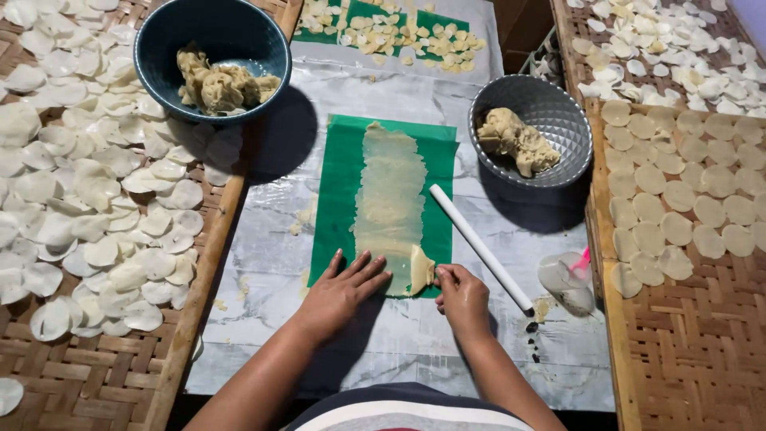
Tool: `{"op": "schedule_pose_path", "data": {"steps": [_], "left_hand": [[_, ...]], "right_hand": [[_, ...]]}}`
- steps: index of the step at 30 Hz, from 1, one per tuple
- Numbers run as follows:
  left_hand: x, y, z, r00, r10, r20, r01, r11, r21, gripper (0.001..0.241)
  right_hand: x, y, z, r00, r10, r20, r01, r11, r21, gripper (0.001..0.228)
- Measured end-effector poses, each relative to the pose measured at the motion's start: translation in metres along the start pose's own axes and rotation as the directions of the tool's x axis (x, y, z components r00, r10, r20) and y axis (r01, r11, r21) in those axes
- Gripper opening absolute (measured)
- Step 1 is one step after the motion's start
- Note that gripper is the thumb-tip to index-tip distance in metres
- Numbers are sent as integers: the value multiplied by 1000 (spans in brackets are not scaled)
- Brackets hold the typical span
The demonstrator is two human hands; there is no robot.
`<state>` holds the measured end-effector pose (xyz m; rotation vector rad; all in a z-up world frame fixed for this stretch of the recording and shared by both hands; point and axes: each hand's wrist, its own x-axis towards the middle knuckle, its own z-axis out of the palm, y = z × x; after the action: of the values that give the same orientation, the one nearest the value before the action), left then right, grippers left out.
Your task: Rolling out small portions of dough into thin sheets using a rolling pin on a flat surface
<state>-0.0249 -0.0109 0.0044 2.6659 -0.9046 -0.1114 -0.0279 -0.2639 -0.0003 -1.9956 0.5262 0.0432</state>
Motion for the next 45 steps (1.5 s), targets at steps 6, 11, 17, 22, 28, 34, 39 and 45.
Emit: {"op": "schedule_pose_path", "data": {"steps": [6,11,17,22,28,34,39,45], "left_hand": [[21,43,49,935,-181,-305,192,981,8,46],[59,59,78,968,-103,-229,99,995,-29,63],[77,46,82,967,-27,-253,48,996,77,70],[85,50,64,993,-83,-87,85,996,24,70],[82,52,69,985,-152,-82,152,988,-5,62],[71,33,30,885,-106,-453,67,993,-102,75],[73,22,5,754,-88,-651,119,993,4,69],[89,8,19,931,-365,-27,366,930,35,66]], "right_hand": [[23,18,-54,765,-638,-89,454,632,-629,34],[44,60,-61,781,-623,-33,433,579,-691,46],[42,73,-56,798,-601,-46,405,592,-697,42],[32,66,-58,802,-595,-56,399,603,-691,40],[29,67,-59,782,-622,-36,374,514,-772,35],[39,41,-79,774,-633,16,550,659,-514,32],[14,-9,-66,668,-630,396,715,396,-576,35],[33,-1,-38,607,-705,366,742,338,-579,39]]}}
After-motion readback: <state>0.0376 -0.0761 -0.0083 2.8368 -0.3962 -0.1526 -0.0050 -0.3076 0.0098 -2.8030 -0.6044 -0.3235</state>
